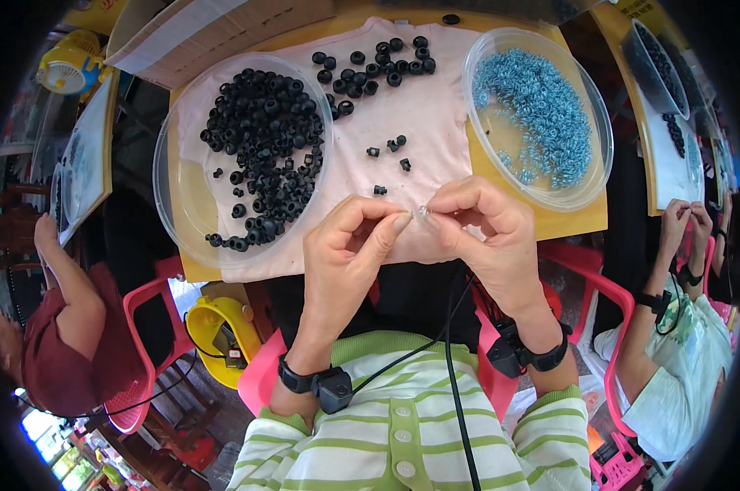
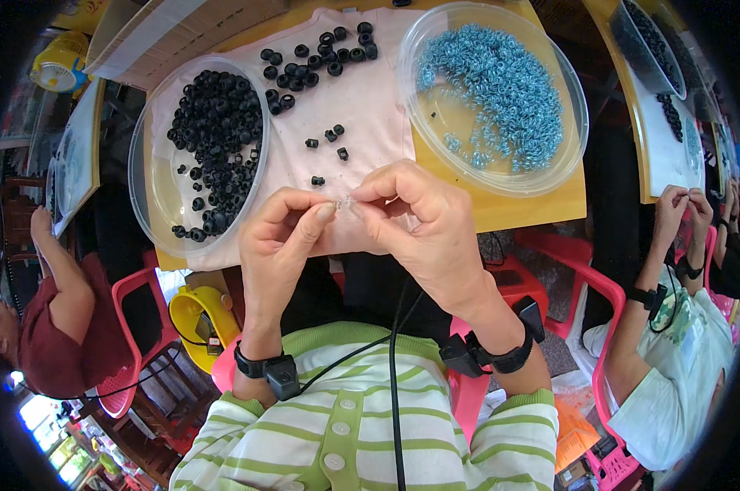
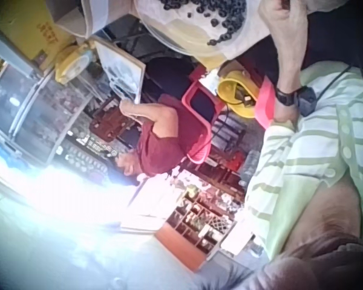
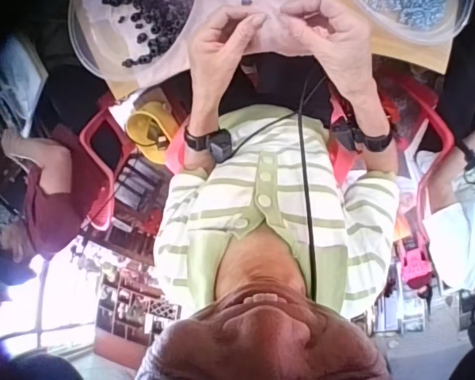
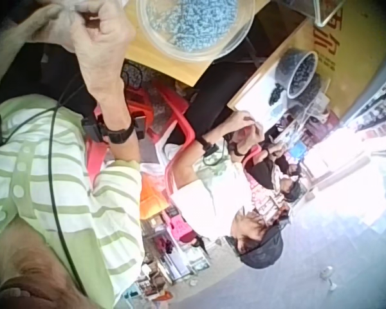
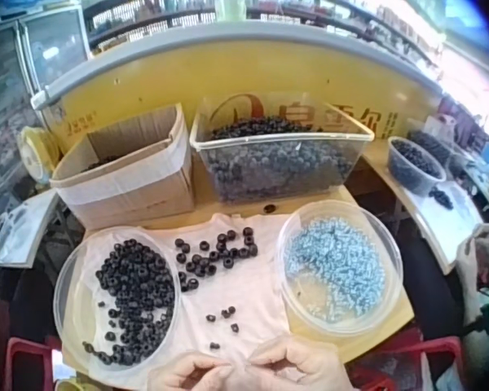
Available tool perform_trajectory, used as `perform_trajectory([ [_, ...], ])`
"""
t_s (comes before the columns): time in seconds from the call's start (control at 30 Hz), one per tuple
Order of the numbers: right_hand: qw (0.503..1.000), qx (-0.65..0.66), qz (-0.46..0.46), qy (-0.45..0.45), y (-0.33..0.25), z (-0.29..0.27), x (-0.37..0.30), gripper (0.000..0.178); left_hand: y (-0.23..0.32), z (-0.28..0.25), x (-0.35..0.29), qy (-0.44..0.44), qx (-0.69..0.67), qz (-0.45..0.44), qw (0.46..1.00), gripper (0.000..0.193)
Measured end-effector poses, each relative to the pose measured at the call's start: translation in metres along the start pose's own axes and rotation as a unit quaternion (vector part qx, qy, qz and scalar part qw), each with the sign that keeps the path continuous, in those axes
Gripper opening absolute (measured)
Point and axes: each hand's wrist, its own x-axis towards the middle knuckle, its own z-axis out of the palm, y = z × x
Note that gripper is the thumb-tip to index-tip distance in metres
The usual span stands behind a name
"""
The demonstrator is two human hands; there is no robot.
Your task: Assembling small black plastic components by inserting small blue and white beads into them at a workbench.
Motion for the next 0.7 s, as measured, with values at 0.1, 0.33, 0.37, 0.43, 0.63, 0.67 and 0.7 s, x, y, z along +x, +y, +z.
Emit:
perform_trajectory([
  [0.1,0.996,-0.084,0.002,0.033,0.001,0.001,-0.001,0.011,0.003,0.0,0.003,0.028,0.188,0.103,0.976,0.01],
  [0.33,0.991,-0.126,0.032,0.029,0.003,0.001,0.001,0.013,0.013,0.003,0.004,0.037,0.284,0.129,0.949,0.026],
  [0.37,0.996,-0.061,0.052,0.027,0.002,0.001,0.0,0.011,0.013,0.002,0.003,0.039,0.284,0.13,0.949,0.026],
  [0.43,0.994,0.017,0.106,0.008,-0.009,-0.002,0.001,0.011,0.014,0.001,0.001,0.019,0.236,0.153,0.959,0.03],
  [0.63,0.976,0.135,0.167,-0.02,-0.014,-0.002,-0.001,0.01,0.007,-0.003,0.001,0.007,0.221,0.218,0.951,0.026],
  [0.67,0.972,0.149,0.178,-0.023,-0.014,-0.001,-0.001,0.01,0.008,-0.003,0.0,0.007,0.221,0.221,0.95,0.026],
  [0.7,0.973,0.148,0.175,-0.023,-0.014,0.001,-0.001,0.01,0.009,-0.002,0.0,0.01,0.216,0.216,0.952,0.025],
])
